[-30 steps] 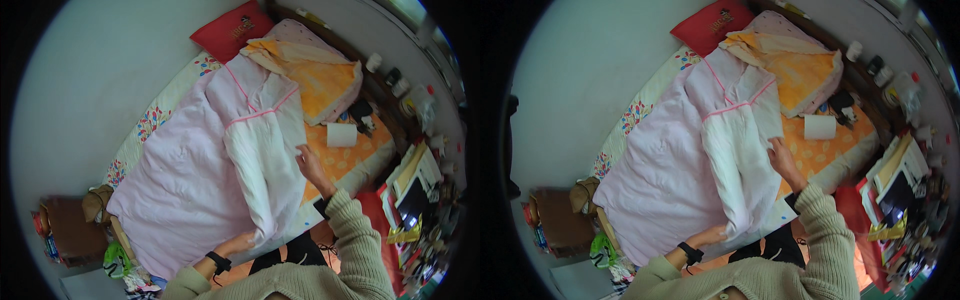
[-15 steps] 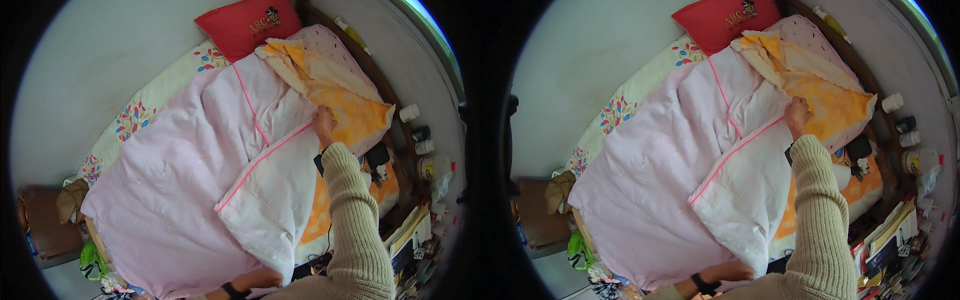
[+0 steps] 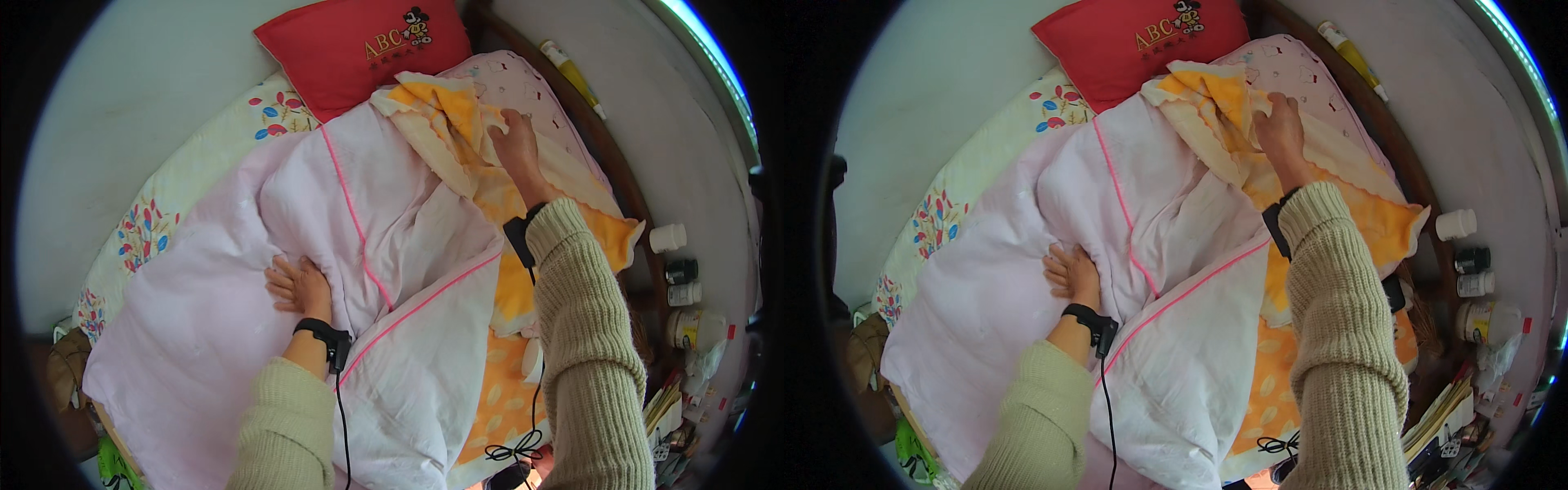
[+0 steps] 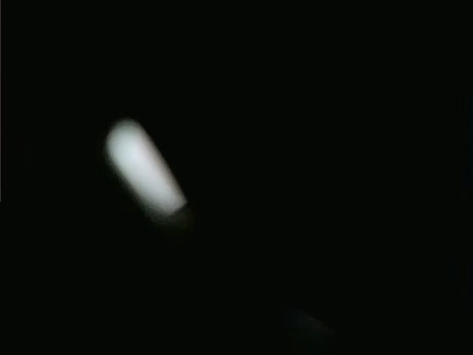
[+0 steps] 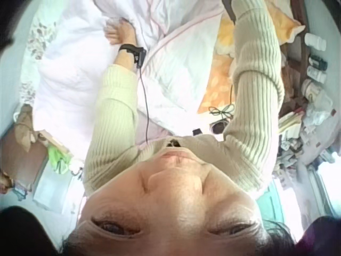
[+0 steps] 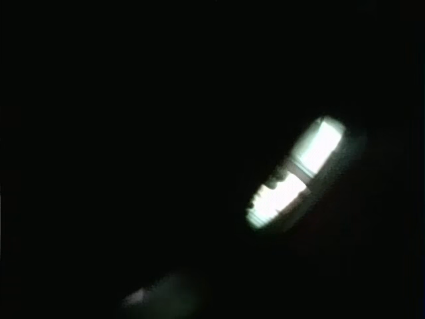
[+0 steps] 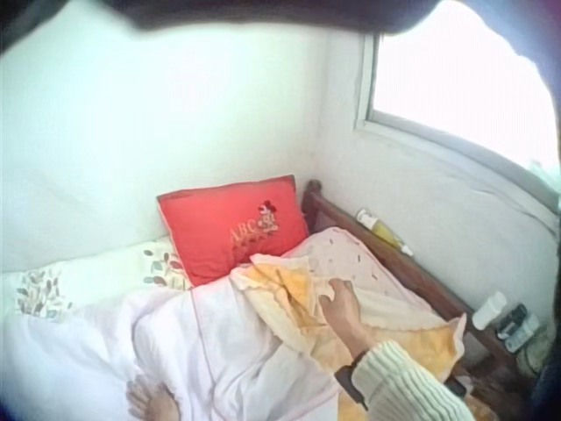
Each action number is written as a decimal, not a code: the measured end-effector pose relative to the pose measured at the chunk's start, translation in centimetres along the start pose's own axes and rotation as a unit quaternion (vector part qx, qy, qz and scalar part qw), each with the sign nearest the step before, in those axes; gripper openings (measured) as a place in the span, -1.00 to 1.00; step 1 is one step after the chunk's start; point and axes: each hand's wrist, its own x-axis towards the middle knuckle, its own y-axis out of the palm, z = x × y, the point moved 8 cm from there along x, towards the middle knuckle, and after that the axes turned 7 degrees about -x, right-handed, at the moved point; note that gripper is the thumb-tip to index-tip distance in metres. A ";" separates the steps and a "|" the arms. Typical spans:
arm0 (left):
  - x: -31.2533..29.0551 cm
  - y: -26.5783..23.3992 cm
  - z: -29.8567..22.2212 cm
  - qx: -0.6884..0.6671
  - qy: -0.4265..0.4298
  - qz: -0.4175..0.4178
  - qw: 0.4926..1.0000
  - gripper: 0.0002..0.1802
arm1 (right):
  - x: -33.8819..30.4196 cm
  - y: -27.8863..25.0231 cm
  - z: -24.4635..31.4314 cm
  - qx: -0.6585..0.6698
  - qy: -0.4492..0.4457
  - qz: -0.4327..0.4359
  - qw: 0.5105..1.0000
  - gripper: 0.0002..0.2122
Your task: The person folds a white duvet on a bed, then folds a blue towel and a black-and-white checkered shirt. The person places the folded items on the bed.
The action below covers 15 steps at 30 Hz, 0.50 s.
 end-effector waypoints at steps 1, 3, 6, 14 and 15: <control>-0.1 0.4 0.3 0.018 0.007 -0.051 0.999 -0.30 | 0.9 0.7 0.6 0.006 0.017 0.013 1.000 -0.62; -0.2 1.2 0.7 0.057 0.004 -0.099 0.993 -0.31 | 2.7 1.8 1.0 0.015 0.055 0.037 0.998 -0.58; -1.4 1.5 -1.2 0.063 0.011 -0.086 0.994 -0.33 | 5.6 4.5 -2.2 0.049 0.118 0.011 0.992 -0.55; -0.9 1.5 -0.8 0.099 0.021 -0.126 0.987 -0.36 | 13.3 6.0 -5.1 0.151 0.165 -0.073 0.972 -0.72; -0.6 1.2 -0.4 0.113 0.016 -0.135 0.984 -0.37 | 15.1 5.5 -5.0 0.147 0.139 -0.089 0.975 -0.73</control>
